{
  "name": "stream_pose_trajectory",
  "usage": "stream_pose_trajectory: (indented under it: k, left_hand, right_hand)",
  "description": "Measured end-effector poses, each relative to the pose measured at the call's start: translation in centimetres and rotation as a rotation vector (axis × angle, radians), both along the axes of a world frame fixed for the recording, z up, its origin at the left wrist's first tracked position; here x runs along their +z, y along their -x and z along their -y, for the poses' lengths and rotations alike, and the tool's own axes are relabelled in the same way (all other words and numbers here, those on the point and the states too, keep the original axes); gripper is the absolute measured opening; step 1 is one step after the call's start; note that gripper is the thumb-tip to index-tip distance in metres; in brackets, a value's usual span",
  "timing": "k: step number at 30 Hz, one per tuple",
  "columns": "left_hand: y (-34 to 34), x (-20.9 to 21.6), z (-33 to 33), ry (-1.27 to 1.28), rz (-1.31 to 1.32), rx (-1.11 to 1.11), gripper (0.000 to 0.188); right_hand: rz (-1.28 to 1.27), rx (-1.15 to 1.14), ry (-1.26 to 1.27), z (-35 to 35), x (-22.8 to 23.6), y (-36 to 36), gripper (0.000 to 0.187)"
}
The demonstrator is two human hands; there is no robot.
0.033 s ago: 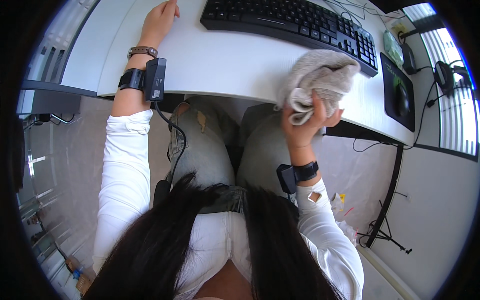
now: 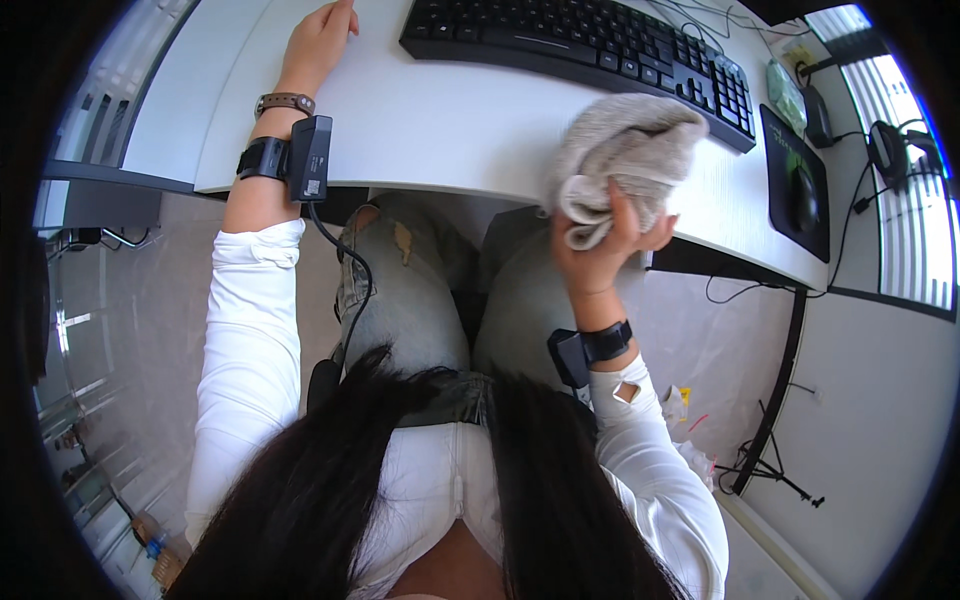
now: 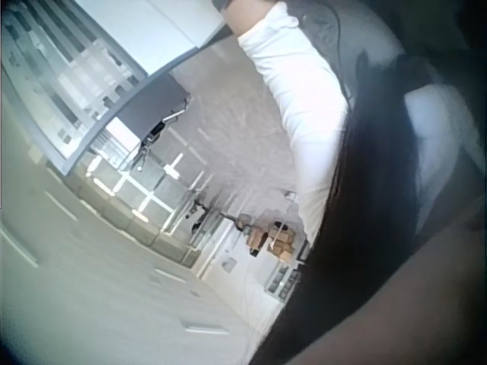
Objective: Cleaning a computer desk, keyboard, and mouse with a cloth.
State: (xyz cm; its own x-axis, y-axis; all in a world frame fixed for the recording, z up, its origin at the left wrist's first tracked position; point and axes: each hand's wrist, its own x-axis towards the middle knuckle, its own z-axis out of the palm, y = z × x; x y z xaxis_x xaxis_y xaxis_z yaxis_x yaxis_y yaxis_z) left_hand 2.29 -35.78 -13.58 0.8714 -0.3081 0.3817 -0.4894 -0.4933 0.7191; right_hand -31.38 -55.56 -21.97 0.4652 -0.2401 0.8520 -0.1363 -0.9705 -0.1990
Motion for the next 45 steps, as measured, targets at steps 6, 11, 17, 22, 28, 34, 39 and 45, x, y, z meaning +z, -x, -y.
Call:
stream_pose_trajectory:
  k: [6,11,17,22,28,34,39,45]
  left_hand:
    - [0.2,0.1,-0.3,-0.002,-0.012,0.007,0.056]
    - [0.1,0.0,-0.1,0.003,0.013,0.009,0.056]
    - [-0.1,-0.2,-0.3,0.004,0.003,-0.005,0.055]
    - [-0.2,-0.4,-0.5,0.005,0.041,-0.004,0.056]
    - [0.5,0.3,-0.1,-0.004,-0.027,-0.020,0.056]
    - [0.4,-0.1,-0.2,0.021,0.016,0.003,0.055]
    - [0.0,-0.3,-0.3,0.013,0.040,0.000,0.056]
    - [0.0,-0.3,-0.2,-0.004,0.001,0.002,0.057]
  right_hand:
    - [-0.031,0.205,0.089,-5.2,-0.4,-3.7,0.064]
    - [-0.065,0.212,0.007,-9.9,0.5,-6.4,0.050]
    - [-0.011,0.217,0.004,-10.6,1.0,-6.9,0.046]
    - [-0.054,0.227,0.046,-7.9,1.0,-5.0,0.038]
    - [-0.085,0.152,0.270,-1.5,-0.8,-1.6,0.055]
    - [-0.071,0.030,0.334,4.2,-2.2,1.8,0.058]
    - [-0.056,-0.071,0.343,9.4,-3.4,4.8,0.057]
    - [-0.075,-0.265,0.352,14.0,-3.8,8.3,0.051]
